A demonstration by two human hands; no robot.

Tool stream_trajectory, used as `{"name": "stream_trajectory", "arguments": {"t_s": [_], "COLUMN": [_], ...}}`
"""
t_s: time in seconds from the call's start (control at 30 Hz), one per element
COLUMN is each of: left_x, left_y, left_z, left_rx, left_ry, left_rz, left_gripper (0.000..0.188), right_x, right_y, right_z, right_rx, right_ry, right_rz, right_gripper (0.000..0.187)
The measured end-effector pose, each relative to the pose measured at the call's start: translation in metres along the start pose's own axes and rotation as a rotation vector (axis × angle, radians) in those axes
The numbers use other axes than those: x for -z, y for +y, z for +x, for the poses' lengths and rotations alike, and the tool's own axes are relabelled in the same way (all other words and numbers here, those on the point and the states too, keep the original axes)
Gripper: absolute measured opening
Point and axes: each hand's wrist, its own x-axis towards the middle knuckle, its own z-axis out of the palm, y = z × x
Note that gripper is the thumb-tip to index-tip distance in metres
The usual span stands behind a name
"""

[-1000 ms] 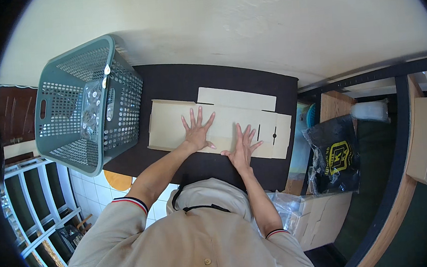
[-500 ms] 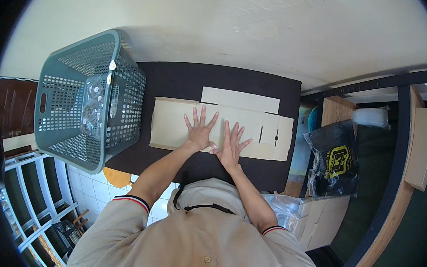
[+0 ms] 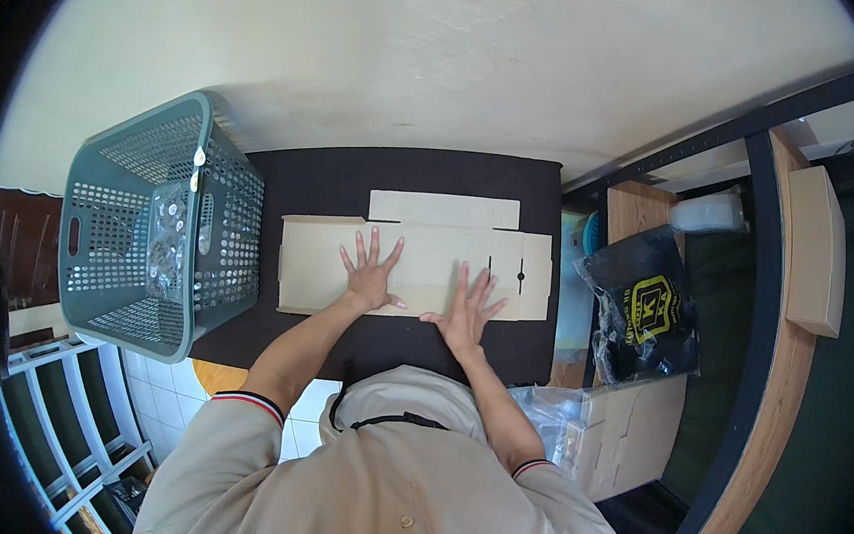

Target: Assemble a cardboard box and fill it with several small plastic bags containing parts.

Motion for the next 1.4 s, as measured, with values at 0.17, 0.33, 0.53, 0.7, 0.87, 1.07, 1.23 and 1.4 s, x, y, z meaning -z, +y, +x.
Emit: {"name": "stream_trajectory", "arguments": {"t_s": [0.17,0.33,0.53,0.7,0.87,1.07,1.23,1.4], "left_x": [0.006,0.008,-0.004,0.001,-0.004,0.002,-0.001,-0.004], "left_y": [0.005,0.002,-0.005,-0.002,-0.008,-0.005,-0.003,-0.005], "left_z": [0.004,0.006,0.001,-0.002,-0.006,-0.008,-0.016,-0.024], "left_rx": [-0.009,-0.013,0.02,-0.016,0.009,0.0,0.033,0.007], "left_ry": [0.019,0.044,0.027,0.033,0.07,0.1,0.132,0.224], "left_rz": [-0.004,-0.01,-0.05,-0.038,-0.063,-0.073,-0.031,-0.04], "left_gripper": [0.146,0.145,0.143,0.142,0.142,0.142,0.141,0.136], "right_x": [0.022,0.055,0.068,0.046,0.027,0.046,0.03,0.007], "right_y": [0.058,0.104,0.1,0.073,-0.013,-0.03,-0.018,0.007], "right_z": [0.003,0.003,0.024,0.124,0.197,0.197,0.167,0.121], "right_rx": [-0.158,-0.323,-0.212,0.083,0.363,0.427,0.478,0.468], "right_ry": [0.08,0.126,0.008,0.052,-0.058,-0.082,-0.006,0.02], "right_rz": [-0.073,-0.055,-0.273,-0.102,-0.035,-0.316,-0.298,-0.143], "right_gripper": [0.157,0.157,0.145,0.122,0.105,0.091,0.053,0.043]}}
